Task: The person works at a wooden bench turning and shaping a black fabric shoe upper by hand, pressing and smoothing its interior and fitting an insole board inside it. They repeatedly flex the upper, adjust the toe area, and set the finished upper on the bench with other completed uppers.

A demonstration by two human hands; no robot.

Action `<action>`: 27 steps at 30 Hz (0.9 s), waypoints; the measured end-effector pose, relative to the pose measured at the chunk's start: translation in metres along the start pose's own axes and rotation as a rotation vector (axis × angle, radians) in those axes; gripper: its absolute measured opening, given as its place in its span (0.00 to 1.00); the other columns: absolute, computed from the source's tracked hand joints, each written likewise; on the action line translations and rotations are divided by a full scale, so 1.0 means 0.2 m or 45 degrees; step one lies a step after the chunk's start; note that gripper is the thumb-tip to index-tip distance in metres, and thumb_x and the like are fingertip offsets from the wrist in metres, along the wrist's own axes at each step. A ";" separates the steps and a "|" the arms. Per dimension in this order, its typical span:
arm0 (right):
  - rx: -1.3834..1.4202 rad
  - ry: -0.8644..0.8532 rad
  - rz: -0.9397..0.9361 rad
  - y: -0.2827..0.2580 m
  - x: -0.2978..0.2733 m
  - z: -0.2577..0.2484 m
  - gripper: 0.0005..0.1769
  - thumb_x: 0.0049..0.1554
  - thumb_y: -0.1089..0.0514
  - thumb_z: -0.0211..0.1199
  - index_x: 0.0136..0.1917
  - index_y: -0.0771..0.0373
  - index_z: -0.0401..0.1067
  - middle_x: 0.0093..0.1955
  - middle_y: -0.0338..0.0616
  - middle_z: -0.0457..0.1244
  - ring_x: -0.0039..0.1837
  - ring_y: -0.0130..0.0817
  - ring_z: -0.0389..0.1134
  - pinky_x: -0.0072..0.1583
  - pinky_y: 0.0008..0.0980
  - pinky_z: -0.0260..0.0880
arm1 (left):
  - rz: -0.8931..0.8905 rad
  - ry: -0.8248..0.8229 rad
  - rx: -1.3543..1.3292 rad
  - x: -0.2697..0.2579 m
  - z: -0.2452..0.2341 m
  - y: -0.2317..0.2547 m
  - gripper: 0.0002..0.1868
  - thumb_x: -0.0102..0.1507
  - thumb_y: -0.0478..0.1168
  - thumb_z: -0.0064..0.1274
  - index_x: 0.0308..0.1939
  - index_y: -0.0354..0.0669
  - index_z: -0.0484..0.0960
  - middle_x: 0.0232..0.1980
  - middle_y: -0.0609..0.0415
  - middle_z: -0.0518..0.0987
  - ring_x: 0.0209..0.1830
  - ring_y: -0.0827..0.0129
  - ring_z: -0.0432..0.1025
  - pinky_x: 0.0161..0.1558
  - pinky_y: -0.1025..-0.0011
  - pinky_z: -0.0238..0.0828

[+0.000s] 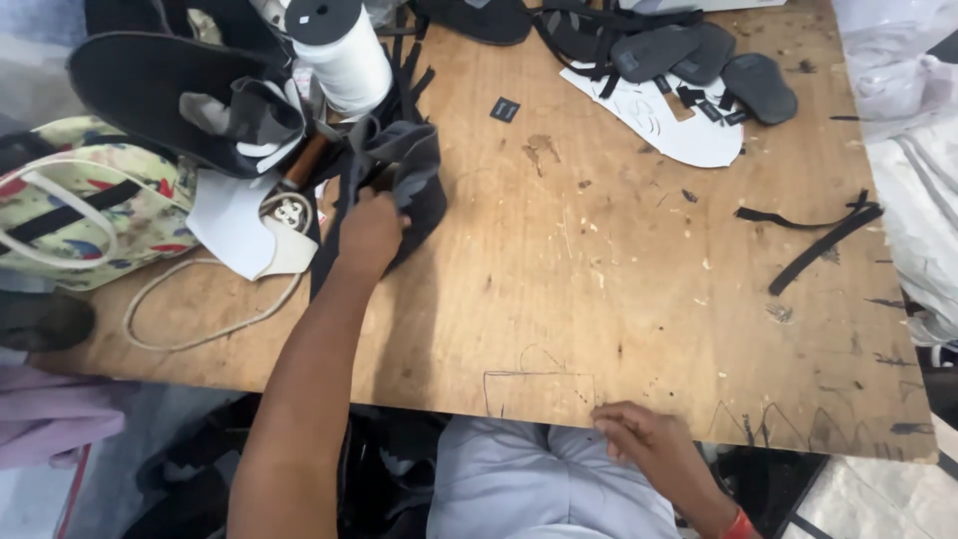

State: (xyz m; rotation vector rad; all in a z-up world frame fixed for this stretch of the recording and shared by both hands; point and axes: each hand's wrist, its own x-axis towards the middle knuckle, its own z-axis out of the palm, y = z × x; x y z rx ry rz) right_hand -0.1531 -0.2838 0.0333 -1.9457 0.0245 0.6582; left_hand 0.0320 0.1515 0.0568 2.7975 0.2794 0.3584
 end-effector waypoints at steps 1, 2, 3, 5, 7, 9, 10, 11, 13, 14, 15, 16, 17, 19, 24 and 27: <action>-0.101 0.056 -0.023 -0.04 0.00 0.01 0.16 0.58 0.55 0.66 0.56 0.64 0.81 0.38 0.44 0.74 0.40 0.26 0.73 0.44 0.27 0.74 | 0.076 -0.043 0.048 -0.01 0.01 0.01 0.19 0.62 0.46 0.60 0.46 0.32 0.77 0.49 0.32 0.78 0.42 0.40 0.77 0.41 0.49 0.75; -0.199 0.117 -0.048 -0.08 0.02 0.01 0.17 0.58 0.54 0.65 0.58 0.62 0.79 0.42 0.45 0.76 0.44 0.30 0.77 0.47 0.29 0.76 | 0.156 -0.083 0.096 -0.01 0.02 0.02 0.18 0.64 0.49 0.59 0.41 0.35 0.80 0.45 0.34 0.80 0.42 0.41 0.78 0.42 0.48 0.75; -0.196 0.115 -0.055 -0.16 0.03 0.02 0.17 0.58 0.54 0.65 0.58 0.62 0.79 0.42 0.45 0.76 0.44 0.30 0.77 0.47 0.29 0.76 | 0.156 -0.078 0.101 -0.09 -0.09 0.17 0.18 0.64 0.49 0.59 0.41 0.35 0.80 0.45 0.34 0.80 0.42 0.41 0.78 0.42 0.48 0.75; -0.521 0.531 -0.829 -0.31 0.02 0.03 0.32 0.53 0.55 0.68 0.68 0.69 0.67 0.64 0.58 0.66 0.64 0.51 0.69 0.57 0.41 0.70 | 0.232 -0.164 -0.096 -0.27 -0.27 0.48 0.20 0.69 0.52 0.51 0.45 0.35 0.77 0.31 0.35 0.81 0.33 0.38 0.77 0.36 0.44 0.74; -0.623 0.659 -1.001 -0.39 0.05 0.02 0.37 0.54 0.54 0.67 0.72 0.71 0.60 0.69 0.62 0.61 0.69 0.56 0.64 0.62 0.44 0.66 | 0.228 -0.227 -0.295 -0.52 -0.23 0.69 0.20 0.67 0.51 0.52 0.43 0.35 0.77 0.31 0.35 0.81 0.32 0.38 0.77 0.35 0.45 0.74; -0.718 0.772 -1.189 -0.43 0.08 -0.01 0.43 0.55 0.53 0.65 0.76 0.74 0.54 0.75 0.66 0.56 0.74 0.62 0.59 0.68 0.47 0.62 | 0.206 -0.279 -0.483 -0.73 -0.24 0.82 0.20 0.65 0.51 0.53 0.41 0.34 0.76 0.30 0.36 0.81 0.32 0.38 0.77 0.33 0.46 0.74; -0.637 0.655 -1.101 -0.43 0.08 -0.03 0.38 0.53 0.63 0.58 0.77 0.68 0.58 0.76 0.62 0.58 0.75 0.58 0.60 0.70 0.44 0.63 | 0.375 -0.254 -0.641 -0.84 -0.24 0.86 0.18 0.66 0.49 0.53 0.41 0.34 0.76 0.34 0.35 0.80 0.33 0.37 0.76 0.34 0.47 0.73; -0.555 0.539 -1.012 -0.42 0.08 -0.05 0.39 0.52 0.73 0.51 0.78 0.63 0.61 0.77 0.57 0.59 0.77 0.54 0.61 0.72 0.40 0.64 | 0.544 -0.225 -0.799 -0.93 -0.25 0.90 0.17 0.66 0.48 0.54 0.41 0.34 0.76 0.37 0.34 0.80 0.34 0.37 0.76 0.34 0.47 0.72; -0.529 0.480 -1.017 -0.38 0.04 -0.10 0.37 0.55 0.74 0.51 0.77 0.62 0.62 0.78 0.57 0.59 0.78 0.53 0.61 0.74 0.41 0.62 | 0.500 -0.401 -0.731 -0.98 -0.32 0.92 0.17 0.69 0.49 0.52 0.42 0.35 0.76 0.39 0.37 0.81 0.39 0.40 0.76 0.40 0.48 0.72; -0.498 0.438 -1.031 -0.37 0.03 -0.12 0.34 0.57 0.74 0.51 0.77 0.62 0.63 0.79 0.57 0.59 0.79 0.53 0.61 0.76 0.41 0.61 | 0.475 -0.571 -0.654 -0.99 -0.35 0.93 0.17 0.72 0.50 0.51 0.44 0.37 0.77 0.40 0.41 0.82 0.43 0.43 0.77 0.45 0.48 0.72; -0.505 0.437 -1.031 -0.38 0.02 -0.14 0.34 0.57 0.74 0.51 0.77 0.62 0.63 0.79 0.57 0.59 0.79 0.53 0.61 0.76 0.41 0.61 | 0.475 -0.568 -0.660 -0.95 -0.38 0.90 0.17 0.72 0.50 0.51 0.44 0.37 0.77 0.40 0.41 0.82 0.43 0.43 0.77 0.45 0.48 0.72; -0.508 0.461 -1.044 -0.37 0.00 -0.14 0.34 0.57 0.74 0.53 0.76 0.62 0.64 0.77 0.57 0.60 0.78 0.51 0.62 0.76 0.41 0.61 | 0.659 -0.185 -0.549 -0.92 -0.41 0.88 0.16 0.70 0.47 0.54 0.52 0.37 0.75 0.47 0.40 0.81 0.50 0.45 0.75 0.53 0.49 0.69; -0.511 0.485 -1.057 -0.36 -0.03 -0.15 0.33 0.56 0.73 0.54 0.75 0.63 0.64 0.76 0.56 0.60 0.78 0.50 0.62 0.75 0.40 0.62 | 0.836 0.198 -0.427 -0.89 -0.45 0.85 0.22 0.68 0.43 0.57 0.61 0.36 0.73 0.55 0.40 0.80 0.58 0.46 0.74 0.61 0.49 0.66; -0.587 0.474 -1.068 -0.44 -0.08 -0.17 0.35 0.52 0.72 0.56 0.74 0.64 0.64 0.75 0.58 0.60 0.77 0.51 0.62 0.74 0.40 0.62 | 0.815 0.237 -0.372 -0.80 -0.51 0.87 0.34 0.61 0.47 0.59 0.67 0.35 0.67 0.56 0.38 0.80 0.61 0.42 0.71 0.63 0.45 0.59; -0.664 0.377 -1.223 -0.52 -0.06 -0.20 0.35 0.50 0.68 0.61 0.72 0.66 0.66 0.73 0.58 0.61 0.74 0.50 0.63 0.71 0.40 0.64 | 0.638 -0.463 -0.325 -0.57 -0.54 0.82 0.53 0.53 0.42 0.62 0.77 0.36 0.49 0.44 0.41 0.81 0.54 0.46 0.74 0.70 0.35 0.45; -0.778 0.189 -1.237 -0.52 -0.02 -0.23 0.33 0.49 0.67 0.61 0.70 0.62 0.70 0.74 0.54 0.63 0.73 0.46 0.67 0.69 0.37 0.68 | 0.479 -0.539 -0.222 -0.39 -0.57 0.75 0.43 0.59 0.36 0.57 0.76 0.44 0.56 0.38 0.44 0.85 0.47 0.47 0.77 0.69 0.44 0.56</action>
